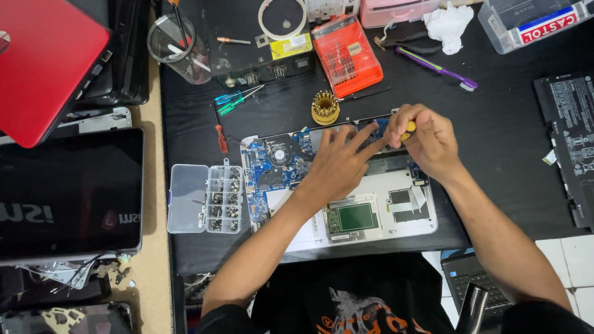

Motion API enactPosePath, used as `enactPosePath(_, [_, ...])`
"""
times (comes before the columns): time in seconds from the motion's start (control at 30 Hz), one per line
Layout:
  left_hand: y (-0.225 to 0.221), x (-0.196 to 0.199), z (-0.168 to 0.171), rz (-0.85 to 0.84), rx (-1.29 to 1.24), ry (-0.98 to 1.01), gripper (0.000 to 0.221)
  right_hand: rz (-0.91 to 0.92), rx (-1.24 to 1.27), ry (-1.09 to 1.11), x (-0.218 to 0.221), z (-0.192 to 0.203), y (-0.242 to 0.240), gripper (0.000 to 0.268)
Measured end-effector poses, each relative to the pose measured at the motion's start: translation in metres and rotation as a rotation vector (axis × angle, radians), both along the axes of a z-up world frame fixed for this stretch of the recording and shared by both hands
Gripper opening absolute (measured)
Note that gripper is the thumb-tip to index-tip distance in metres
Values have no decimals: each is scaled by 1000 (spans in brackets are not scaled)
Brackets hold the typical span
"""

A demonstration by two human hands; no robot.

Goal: Disassembling a laptop by removing internal screws with a screwdriver and manipulating internal components.

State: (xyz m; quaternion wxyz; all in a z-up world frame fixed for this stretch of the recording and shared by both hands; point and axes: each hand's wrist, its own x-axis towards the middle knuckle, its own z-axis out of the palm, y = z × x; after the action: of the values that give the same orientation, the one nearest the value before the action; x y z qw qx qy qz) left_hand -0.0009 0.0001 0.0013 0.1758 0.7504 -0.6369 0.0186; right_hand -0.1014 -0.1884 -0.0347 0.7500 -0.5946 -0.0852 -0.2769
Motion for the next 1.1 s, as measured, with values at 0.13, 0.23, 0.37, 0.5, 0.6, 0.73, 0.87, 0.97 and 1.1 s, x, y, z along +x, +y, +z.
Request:
enactPosePath(0.13, [0, 0, 1, -4, -3, -8, 46, 3, 27, -34, 0, 3, 4, 47])
enactPosePath(0.23, [0, 0, -1, 5, -14, -14, 49, 6, -19, -22, -2, 8, 1, 32])
enactPosePath(0.37, [-1, 0, -5, 10, -27, -30, 50, -21, -76, 20, -3, 9, 3, 27])
enactPosePath(0.5, [-1, -1, -6, 11, -34, -37, 49, -29, -14, 41, -3, -1, 2, 47])
enactPosePath(0.6, [0, -2, -1, 13, -50, 0, 45, -7, 16, 56, -4, 3, 4, 47])
enactPosePath(0.73, [-1, -1, -9, 13, -50, 9, 45, -75, -78, 9, -3, 6, 4, 34])
enactPosePath(0.87, [-1, 0, -11, 12, -63, 4, 44, -104, -100, 43, -4, 8, 6, 28])
enactPosePath(0.97, [-1, -1, -10, 14, -52, 17, 45, -152, -102, 40, -4, 7, 10, 36])
enactPosePath(1.1, [-1, -2, -12, 28, -35, 40, 47, -275, -51, -34, -6, 5, 7, 38])
